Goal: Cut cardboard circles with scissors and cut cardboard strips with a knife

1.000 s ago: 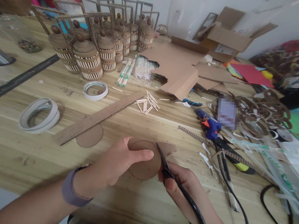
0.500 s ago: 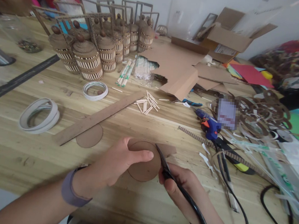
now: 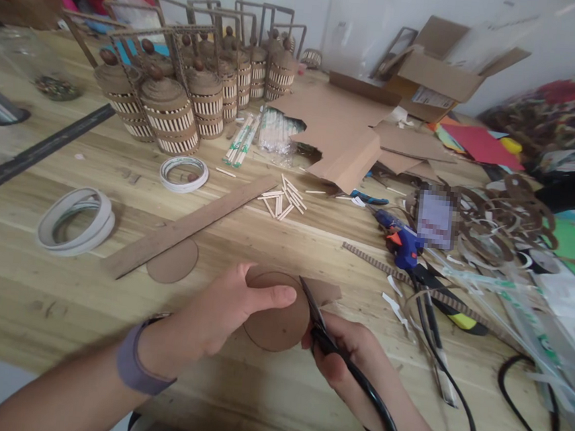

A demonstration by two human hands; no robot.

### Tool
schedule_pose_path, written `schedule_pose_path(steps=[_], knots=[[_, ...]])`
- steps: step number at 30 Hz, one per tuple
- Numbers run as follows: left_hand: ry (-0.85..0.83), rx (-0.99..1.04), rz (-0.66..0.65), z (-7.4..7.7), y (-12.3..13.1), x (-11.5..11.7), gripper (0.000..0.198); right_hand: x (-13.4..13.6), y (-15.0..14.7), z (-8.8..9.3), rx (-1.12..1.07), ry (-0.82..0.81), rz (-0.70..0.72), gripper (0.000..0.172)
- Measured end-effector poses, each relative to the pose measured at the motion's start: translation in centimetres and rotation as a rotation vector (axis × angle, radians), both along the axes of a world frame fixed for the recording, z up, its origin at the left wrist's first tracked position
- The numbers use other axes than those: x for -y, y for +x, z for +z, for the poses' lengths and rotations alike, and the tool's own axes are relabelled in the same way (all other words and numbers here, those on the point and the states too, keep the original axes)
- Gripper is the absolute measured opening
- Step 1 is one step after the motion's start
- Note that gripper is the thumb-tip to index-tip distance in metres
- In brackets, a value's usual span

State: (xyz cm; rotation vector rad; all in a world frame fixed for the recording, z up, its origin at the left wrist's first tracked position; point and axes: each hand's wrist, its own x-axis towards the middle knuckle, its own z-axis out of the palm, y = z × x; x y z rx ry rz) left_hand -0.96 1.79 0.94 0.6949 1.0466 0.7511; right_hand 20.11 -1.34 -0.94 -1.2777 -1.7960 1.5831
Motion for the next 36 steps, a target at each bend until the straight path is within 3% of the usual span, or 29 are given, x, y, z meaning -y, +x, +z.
schedule_pose_path(steps=[8, 14, 21, 36], knots=[[0.003, -0.020, 0.013, 0.01, 0.05, 0.01, 0.022, -0.15, -0.19, -0.05, -0.015, -0.024, 0.001, 0.074], [-0.050, -0.011, 0.005, -0.03, 0.04, -0.15, 0.035, -0.01, 0.02, -0.13, -0.021, -0.022, 0.015, 0.076], [-0.028, -0.004, 0.003, 0.25, 0.06, 0.04, 0.022, -0.16, -0.07, 0.07, -0.031, -0.051, 0.020, 0.078], [0.011, -0.014, -0.028, -0.29, -0.24, -0.07, 0.032, -0.21, -0.03, 0.23, -0.045, -0.030, 0.023, 0.073]])
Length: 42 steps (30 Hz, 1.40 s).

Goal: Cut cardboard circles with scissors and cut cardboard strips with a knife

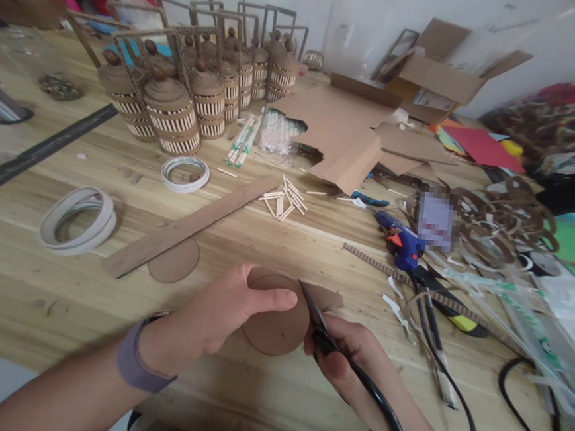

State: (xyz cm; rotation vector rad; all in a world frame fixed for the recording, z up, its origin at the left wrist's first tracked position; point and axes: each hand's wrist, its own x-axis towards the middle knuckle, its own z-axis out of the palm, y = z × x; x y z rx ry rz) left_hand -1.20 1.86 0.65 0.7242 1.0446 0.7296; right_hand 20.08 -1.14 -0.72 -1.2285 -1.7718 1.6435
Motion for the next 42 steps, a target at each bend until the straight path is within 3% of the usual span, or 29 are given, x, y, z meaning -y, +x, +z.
schedule_pose_path(steps=[11, 22, 32, 42], knots=[[0.035, 0.065, -0.017, 0.18, -0.04, -0.11, 0.027, -0.04, 0.02, 0.10, -0.008, -0.013, 0.009, 0.072], [0.041, -0.001, -0.028, 0.08, -0.16, -0.26, 0.042, -0.22, -0.09, -0.03, 0.007, 0.001, 0.010, 0.072], [0.049, -0.028, -0.035, 0.08, -0.44, -0.17, 0.039, -0.09, 0.05, 0.17, 0.014, -0.015, 0.016, 0.072], [0.016, -0.069, -0.062, -0.18, -0.66, -0.30, 0.051, -0.09, 0.15, 0.00, 0.040, -0.053, 0.024, 0.073]])
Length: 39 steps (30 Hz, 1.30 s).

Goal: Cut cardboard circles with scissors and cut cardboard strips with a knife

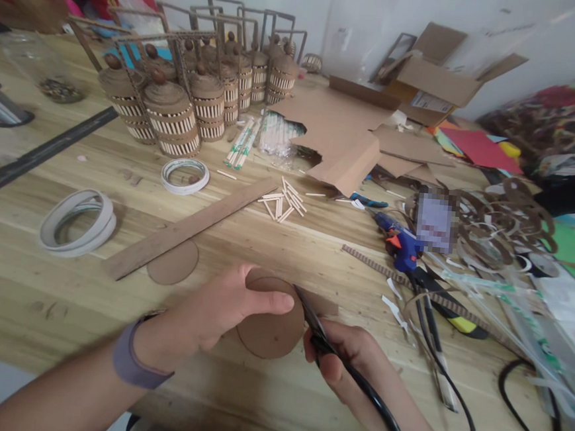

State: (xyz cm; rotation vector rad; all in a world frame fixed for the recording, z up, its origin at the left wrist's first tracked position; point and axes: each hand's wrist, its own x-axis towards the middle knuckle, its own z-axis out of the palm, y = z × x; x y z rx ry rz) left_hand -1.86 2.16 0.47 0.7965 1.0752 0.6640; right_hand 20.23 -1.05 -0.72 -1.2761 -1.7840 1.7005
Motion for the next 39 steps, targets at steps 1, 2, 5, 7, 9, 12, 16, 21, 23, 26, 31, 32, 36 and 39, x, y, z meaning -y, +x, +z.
schedule_pose_path(steps=[1, 2, 5, 7, 9, 12, 16, 21, 23, 26, 31, 32, 36, 39], knots=[[0.001, 0.007, -0.010, 0.04, -0.03, 0.00, 0.051, 0.00, 0.04, -0.04, 0.010, 0.003, 0.002, 0.074], [0.005, 0.014, -0.017, 0.08, -0.05, 0.00, 0.051, 0.01, 0.08, -0.07, 0.018, 0.008, 0.008, 0.074], [0.012, 0.005, -0.022, 0.18, -0.10, -0.01, 0.051, 0.06, 0.17, -0.11, 0.035, 0.016, 0.021, 0.075], [0.018, -0.004, -0.031, 0.14, -0.15, -0.03, 0.052, 0.08, 0.21, -0.07, 0.040, 0.014, 0.024, 0.075], [0.019, -0.018, -0.040, 0.00, -0.21, -0.07, 0.055, 0.07, 0.23, 0.02, 0.040, 0.008, 0.019, 0.075], [0.019, -0.048, -0.040, -0.24, -0.27, -0.10, 0.057, 0.00, 0.17, 0.14, 0.046, -0.006, 0.009, 0.075], [0.022, -0.037, -0.035, -0.24, -0.10, -0.01, 0.052, 0.05, -0.01, 0.02, 0.042, -0.019, -0.020, 0.079], [0.020, -0.047, -0.049, 0.02, 0.20, 0.21, 0.045, 0.25, 0.07, -0.42, 0.047, -0.020, -0.042, 0.082], [0.021, -0.058, -0.047, 0.02, 0.20, 0.25, 0.045, 0.24, 0.19, -0.44, 0.057, -0.022, -0.025, 0.082], [0.009, -0.073, -0.046, -0.08, 0.15, 0.23, 0.045, 0.10, 0.28, -0.29, 0.062, -0.034, -0.001, 0.081], [0.031, -0.034, -0.078, -0.14, 0.10, 0.16, 0.041, -0.04, 0.11, -0.11, 0.046, -0.030, 0.007, 0.080], [0.040, -0.030, -0.082, -0.14, 0.10, 0.15, 0.041, -0.04, 0.06, -0.11, 0.047, -0.034, 0.005, 0.081], [0.034, -0.055, -0.079, -0.15, 0.08, 0.13, 0.041, -0.06, -0.05, -0.07, 0.039, -0.034, 0.006, 0.081], [0.007, -0.062, -0.087, -0.16, 0.09, 0.08, 0.040, -0.10, -0.10, 0.11, 0.033, -0.019, 0.012, 0.078]])
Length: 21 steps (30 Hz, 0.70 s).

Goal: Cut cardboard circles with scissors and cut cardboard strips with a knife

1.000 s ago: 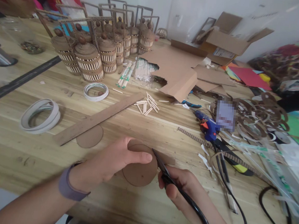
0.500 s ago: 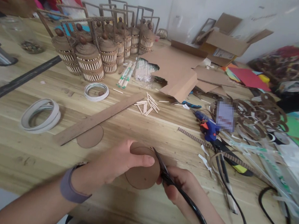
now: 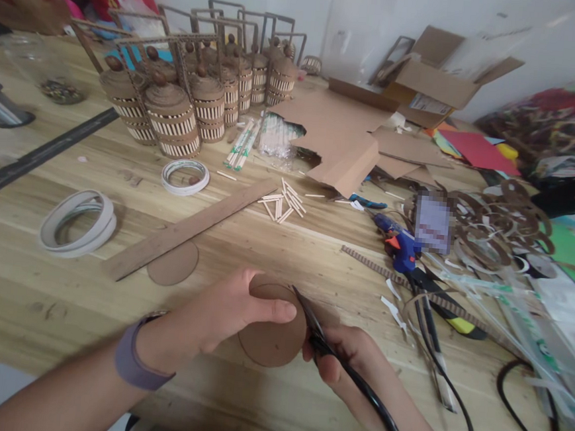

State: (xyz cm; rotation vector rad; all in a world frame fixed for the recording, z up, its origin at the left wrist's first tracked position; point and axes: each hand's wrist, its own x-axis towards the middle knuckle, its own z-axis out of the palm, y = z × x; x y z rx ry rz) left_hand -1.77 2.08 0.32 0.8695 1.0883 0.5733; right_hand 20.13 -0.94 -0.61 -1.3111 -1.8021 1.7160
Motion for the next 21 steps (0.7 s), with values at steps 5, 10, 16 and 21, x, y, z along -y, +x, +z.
schedule_pose_path(steps=[5, 10, 16, 21], knots=[[0.001, 0.028, -0.016, 0.07, 0.00, -0.10, 0.034, -0.04, -0.09, 0.20, 0.023, 0.011, 0.014, 0.078], [0.006, 0.022, -0.024, 0.07, -0.05, -0.12, 0.033, -0.07, 0.09, -0.12, 0.019, 0.030, 0.024, 0.077], [0.000, 0.028, -0.050, 0.01, -0.08, -0.22, 0.034, -0.11, 0.52, -0.38, 0.032, 0.023, 0.043, 0.077], [-0.019, 0.038, -0.054, -0.18, -0.22, -0.30, 0.045, -0.17, 0.71, -0.36, 0.004, 0.004, 0.055, 0.079]])
